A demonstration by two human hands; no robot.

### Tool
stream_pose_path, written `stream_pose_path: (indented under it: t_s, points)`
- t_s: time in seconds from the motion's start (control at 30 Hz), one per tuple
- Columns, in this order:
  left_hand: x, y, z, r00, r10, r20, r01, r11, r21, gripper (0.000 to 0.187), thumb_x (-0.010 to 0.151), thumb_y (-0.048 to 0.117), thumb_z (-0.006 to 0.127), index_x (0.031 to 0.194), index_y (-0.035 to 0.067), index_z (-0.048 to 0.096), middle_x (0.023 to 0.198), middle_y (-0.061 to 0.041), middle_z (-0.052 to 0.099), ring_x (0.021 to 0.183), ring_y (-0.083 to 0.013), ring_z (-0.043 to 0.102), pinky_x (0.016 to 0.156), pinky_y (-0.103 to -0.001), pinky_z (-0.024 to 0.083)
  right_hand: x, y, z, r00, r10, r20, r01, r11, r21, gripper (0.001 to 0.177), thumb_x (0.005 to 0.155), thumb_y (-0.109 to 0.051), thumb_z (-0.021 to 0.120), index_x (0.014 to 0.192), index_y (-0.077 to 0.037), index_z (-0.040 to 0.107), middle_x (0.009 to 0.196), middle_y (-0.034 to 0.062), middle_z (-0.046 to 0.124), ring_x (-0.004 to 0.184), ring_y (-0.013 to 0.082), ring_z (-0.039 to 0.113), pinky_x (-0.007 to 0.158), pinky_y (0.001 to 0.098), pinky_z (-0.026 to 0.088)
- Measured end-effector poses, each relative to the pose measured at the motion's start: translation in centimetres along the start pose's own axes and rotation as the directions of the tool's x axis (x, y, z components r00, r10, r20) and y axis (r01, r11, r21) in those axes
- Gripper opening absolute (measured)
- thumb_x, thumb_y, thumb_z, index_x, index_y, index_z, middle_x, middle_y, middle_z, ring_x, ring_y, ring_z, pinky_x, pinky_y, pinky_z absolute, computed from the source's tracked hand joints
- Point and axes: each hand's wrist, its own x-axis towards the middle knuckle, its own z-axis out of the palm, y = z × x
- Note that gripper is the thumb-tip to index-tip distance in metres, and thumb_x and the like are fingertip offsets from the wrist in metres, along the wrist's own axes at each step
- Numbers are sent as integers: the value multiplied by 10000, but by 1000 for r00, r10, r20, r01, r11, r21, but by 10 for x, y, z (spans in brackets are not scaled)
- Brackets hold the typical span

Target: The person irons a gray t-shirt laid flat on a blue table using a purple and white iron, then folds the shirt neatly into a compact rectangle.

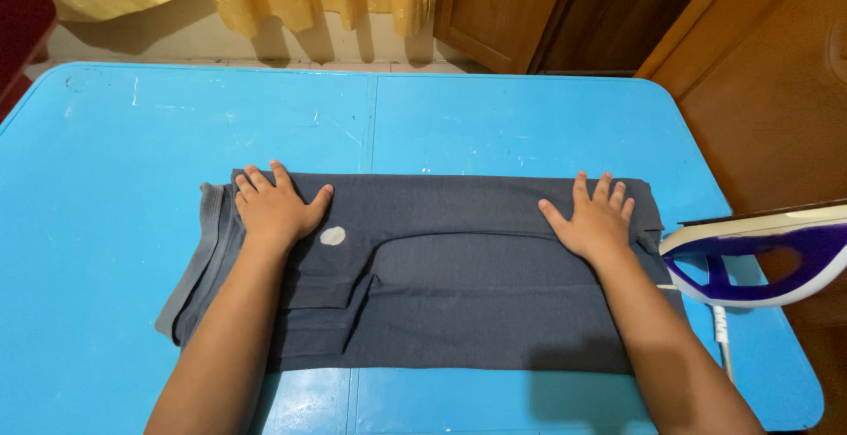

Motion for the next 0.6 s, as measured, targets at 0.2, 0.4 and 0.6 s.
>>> stream_pose_path:
  t_s: [0.2, 0.4, 0.6]
  points:
    - [-3, 2, -3, 1000, -6, 3, 6, 1000, 12, 1184, 851, 801, 492, 1574, -86, 191, 1625, -365, 135, 1519, -518, 93, 1213, -565, 140, 4, 8, 3, 999, 18, -52, -17, 1000, 3, 1053, 887, -802, 418, 1608, -56, 239, 1636, 339, 116, 1524, 509, 73, 1212, 586, 80]
    - [-17, 21, 2, 995, 90, 32, -91, 995, 51, 1152, 894, 781, 477, 1564, -120, 220, 1641, -351, 166, 1540, -495, 128, 1229, -552, 164, -8, -4, -3, 997, -66, -41, 65, 998, -11, 972, 904, -752, 411, 1614, -102, 275, 1661, 309, 136, 1554, 494, 79, 1213, 631, 80]
    - [-16, 22, 0, 993, 86, 76, -88, 996, 25, 1163, 863, 775, 504, 1566, -94, 186, 1640, -334, 131, 1532, -473, 107, 1214, -544, 151, -1, 7, 2, 999, -20, -30, 21, 1000, 9, 989, 905, -766, 424, 1605, -91, 247, 1637, 329, 120, 1511, 523, 77, 1200, 611, 91]
